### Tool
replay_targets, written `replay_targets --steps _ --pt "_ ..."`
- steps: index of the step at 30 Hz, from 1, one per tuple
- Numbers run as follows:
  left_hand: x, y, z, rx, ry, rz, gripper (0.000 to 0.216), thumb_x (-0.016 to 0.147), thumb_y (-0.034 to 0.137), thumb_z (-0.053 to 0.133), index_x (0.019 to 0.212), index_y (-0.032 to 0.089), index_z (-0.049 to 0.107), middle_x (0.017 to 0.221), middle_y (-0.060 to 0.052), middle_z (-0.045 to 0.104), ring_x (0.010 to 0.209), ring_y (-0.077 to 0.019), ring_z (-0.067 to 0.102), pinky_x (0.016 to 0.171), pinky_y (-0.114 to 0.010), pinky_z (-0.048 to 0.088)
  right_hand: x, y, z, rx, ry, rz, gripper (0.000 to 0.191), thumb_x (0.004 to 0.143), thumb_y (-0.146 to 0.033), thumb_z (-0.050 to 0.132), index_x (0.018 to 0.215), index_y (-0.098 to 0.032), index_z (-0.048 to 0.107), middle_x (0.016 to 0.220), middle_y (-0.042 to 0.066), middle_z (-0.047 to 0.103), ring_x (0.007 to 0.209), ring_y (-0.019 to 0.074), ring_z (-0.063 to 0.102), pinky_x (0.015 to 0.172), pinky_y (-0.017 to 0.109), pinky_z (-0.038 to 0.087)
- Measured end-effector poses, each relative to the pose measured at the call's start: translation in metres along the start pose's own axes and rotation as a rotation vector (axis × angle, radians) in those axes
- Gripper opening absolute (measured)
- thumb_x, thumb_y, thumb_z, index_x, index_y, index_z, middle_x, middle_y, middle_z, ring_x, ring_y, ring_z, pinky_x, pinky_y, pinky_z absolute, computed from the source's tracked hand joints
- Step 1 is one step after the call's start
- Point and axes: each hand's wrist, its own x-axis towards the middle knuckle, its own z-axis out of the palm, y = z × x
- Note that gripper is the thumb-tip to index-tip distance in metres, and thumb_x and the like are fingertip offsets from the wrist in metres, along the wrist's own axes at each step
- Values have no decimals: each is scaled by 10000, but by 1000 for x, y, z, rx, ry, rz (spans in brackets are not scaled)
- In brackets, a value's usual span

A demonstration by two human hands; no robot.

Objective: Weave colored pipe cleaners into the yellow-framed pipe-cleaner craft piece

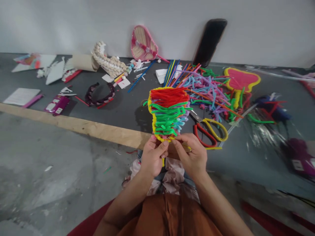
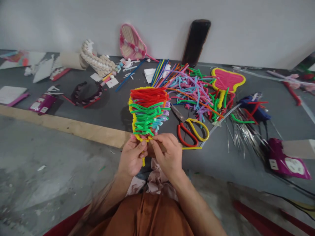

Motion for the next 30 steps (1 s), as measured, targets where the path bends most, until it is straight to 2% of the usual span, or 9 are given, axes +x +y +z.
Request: replay_targets --steps 4,7,10,12,14,17,22,26,30 --pt "3 -7 -3 39 43 129 355 585 278 894 815 172 645 731 18 640 544 -51 498 457 -145 349 -1 -6 2 -91 -40 12 117 897 -259 603 802 -208 650 735 12 686 717 162 644 677 296 488" --pt "6 -16 -7 126 7 237 260 677 273 839 866 187 683 812 -5 676 702 -106 606 648 -199 474 -3 -11 7 -35 -65 35 138 898 -269 599 784 -209 650 714 0 687 667 149 641 647 283 486" --pt "7 -20 -9 160 -4 266 229 684 233 825 869 192 697 833 -9 681 782 -133 630 746 -228 489 -4 -15 10 -51 -81 1 146 901 -271 605 776 -211 651 713 1 689 685 155 646 660 289 484" --pt "6 -16 -8 105 7 219 264 653 246 844 861 186 693 811 -8 673 744 -128 624 712 -225 490 -4 -15 10 -45 -91 -37 121 909 -265 597 820 -214 659 756 11 704 727 162 656 683 295 496" --pt "4 -9 -6 32 27 146 304 616 259 864 837 170 676 748 4 643 643 -97 582 602 -196 463 -3 -13 7 -19 -65 -87 98 922 -241 568 882 -217 655 807 25 710 767 169 659 708 303 511" --pt "3 4 -3 -50 54 57 317 570 197 874 746 151 614 660 38 561 524 -44 466 430 -141 314 -3 -7 3 -64 12 -97 89 924 -218 541 897 -210 625 847 52 691 825 187 651 749 326 520" --pt "0 13 -2 -133 13 -49 338 548 146 859 731 147 574 670 35 547 517 -37 445 402 -125 276 -4 -3 3 -108 -116 -63 115 931 -225 544 959 -193 651 815 41 705 725 155 665 643 258 503" --pt "-2 14 -5 -212 -59 -182 343 559 105 832 759 145 557 697 34 535 503 -23 423 397 -113 247 -8 -2 4 -180 -77 -138 154 926 -206 541 932 -199 695 654 6 670 564 126 623 556 232 458" --pt "-4 15 -8 -282 -128 -287 326 583 85 805 754 145 533 703 32 498 507 -17 397 402 -106 238 -9 3 2 -199 -82 -165 147 891 -181 547 892 -207 692 709 19 733 607 141 677 583 237 483"
